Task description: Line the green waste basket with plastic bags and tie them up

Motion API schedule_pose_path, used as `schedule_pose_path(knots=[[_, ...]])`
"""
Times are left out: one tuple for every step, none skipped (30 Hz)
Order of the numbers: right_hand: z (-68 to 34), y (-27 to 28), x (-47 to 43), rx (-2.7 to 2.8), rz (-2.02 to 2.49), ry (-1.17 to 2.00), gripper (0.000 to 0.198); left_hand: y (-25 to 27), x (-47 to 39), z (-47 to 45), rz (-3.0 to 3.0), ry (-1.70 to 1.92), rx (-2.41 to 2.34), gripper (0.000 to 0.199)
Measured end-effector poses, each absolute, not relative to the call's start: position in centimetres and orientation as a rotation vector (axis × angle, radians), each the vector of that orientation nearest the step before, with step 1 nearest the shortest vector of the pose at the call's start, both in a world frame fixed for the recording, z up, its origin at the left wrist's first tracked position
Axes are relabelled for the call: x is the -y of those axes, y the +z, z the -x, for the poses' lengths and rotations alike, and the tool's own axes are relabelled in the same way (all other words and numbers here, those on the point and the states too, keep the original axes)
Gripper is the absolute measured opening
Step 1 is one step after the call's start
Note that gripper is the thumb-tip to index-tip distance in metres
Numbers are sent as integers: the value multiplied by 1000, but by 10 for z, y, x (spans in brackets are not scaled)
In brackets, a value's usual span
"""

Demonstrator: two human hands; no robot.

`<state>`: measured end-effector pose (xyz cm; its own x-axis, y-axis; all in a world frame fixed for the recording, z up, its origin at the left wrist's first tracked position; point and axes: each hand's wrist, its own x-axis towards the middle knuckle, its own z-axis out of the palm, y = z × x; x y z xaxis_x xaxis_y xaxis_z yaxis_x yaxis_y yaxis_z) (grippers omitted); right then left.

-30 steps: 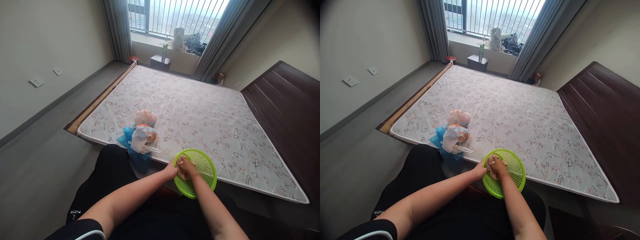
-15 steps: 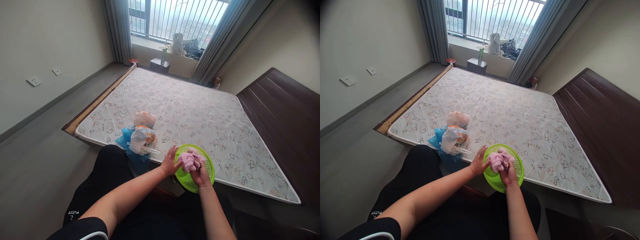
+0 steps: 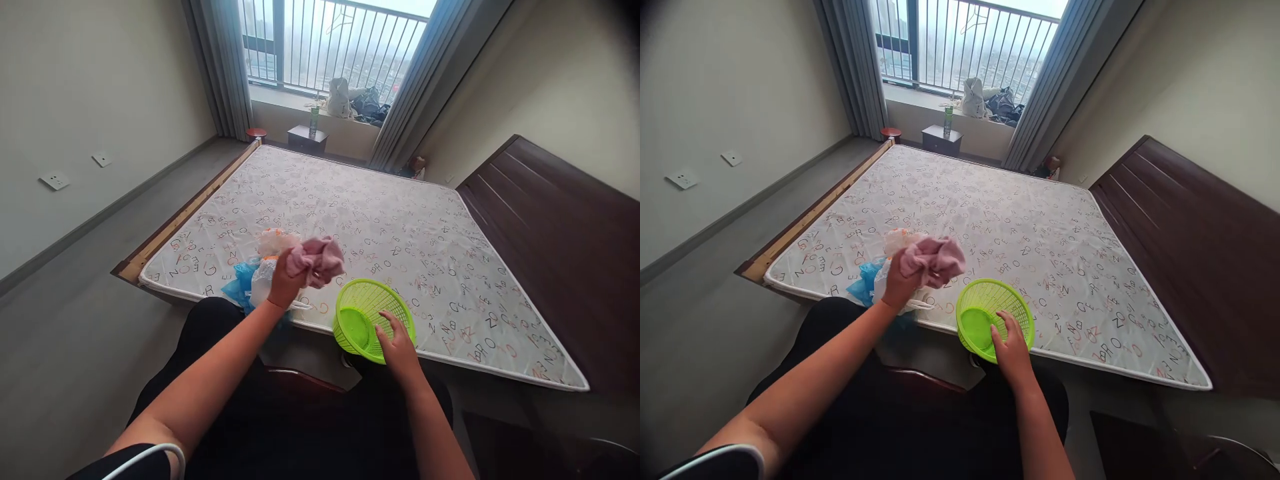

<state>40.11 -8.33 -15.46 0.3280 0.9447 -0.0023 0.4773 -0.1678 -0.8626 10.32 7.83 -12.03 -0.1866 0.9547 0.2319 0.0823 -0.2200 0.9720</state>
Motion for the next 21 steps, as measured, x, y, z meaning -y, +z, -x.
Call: schedule_pose_path(knots=[[-407,-166,89,1293,1881,527,48,-114,-92,-81,-1346,1605,-1369,67],[-413,-178,96,1281,1959,376,46,-109,-106,-58,-1388,1681,-1462,70],[-417,-191,102,1240,2022,277,44,-105,-119,-34,-1446,1705,-1552,72],[-420,-203,109,1182,2072,223,42,-103,-131,-12,-1496,1707,-1639,74],[-423,-214,115,1127,2102,211,41,-102,-141,10,-1535,1714,-1718,73],[-424,-223,120,1070,2118,233,41,-103,-150,29,-1594,1702,-1763,78],[-425,-230,123,1012,2128,276,41,-107,-157,46,-1656,1672,-1806,89],[-425,-235,125,959,2131,329,42,-113,-161,60,-1709,1623,-1862,100],[-425,-237,125,915,2126,378,44,-122,-164,72,-1750,1557,-1935,106],[-425,-238,124,885,2117,415,46,-132,-164,81,-1783,1481,-2011,109],[-424,-238,122,872,2104,436,48,-143,-162,87,-1801,1400,-2085,107],[-423,-237,119,870,2089,444,51,-155,-159,90,-1805,1322,-2145,103],[-422,-236,116,872,2076,448,54,-167,-156,92,-1796,1241,-2184,99],[-422,-235,114,874,2069,450,57,-177,-152,92,-1773,1155,-2198,92],[-422,-234,111,868,2069,455,59,-185,-147,91,-1751,1081,-2187,85],[-422,-233,109,858,2071,461,61,-191,-144,89,-1743,1019,-2148,77],[-423,-232,107,848,2071,467,62,-195,-141,86,-1748,972,-2093,69],[-423,-231,105,841,2068,472,63,-198,-139,83,-1763,931,-2033,64],[-424,-231,102,839,2061,474,63,-198,-137,80,-1781,887,-1978,62],[-424,-230,99,840,2052,476,63,-199,-136,77,-1797,828,-1934,63],[-424,-230,96,846,2042,477,63,-199,-135,74,-1806,744,-1897,66]])
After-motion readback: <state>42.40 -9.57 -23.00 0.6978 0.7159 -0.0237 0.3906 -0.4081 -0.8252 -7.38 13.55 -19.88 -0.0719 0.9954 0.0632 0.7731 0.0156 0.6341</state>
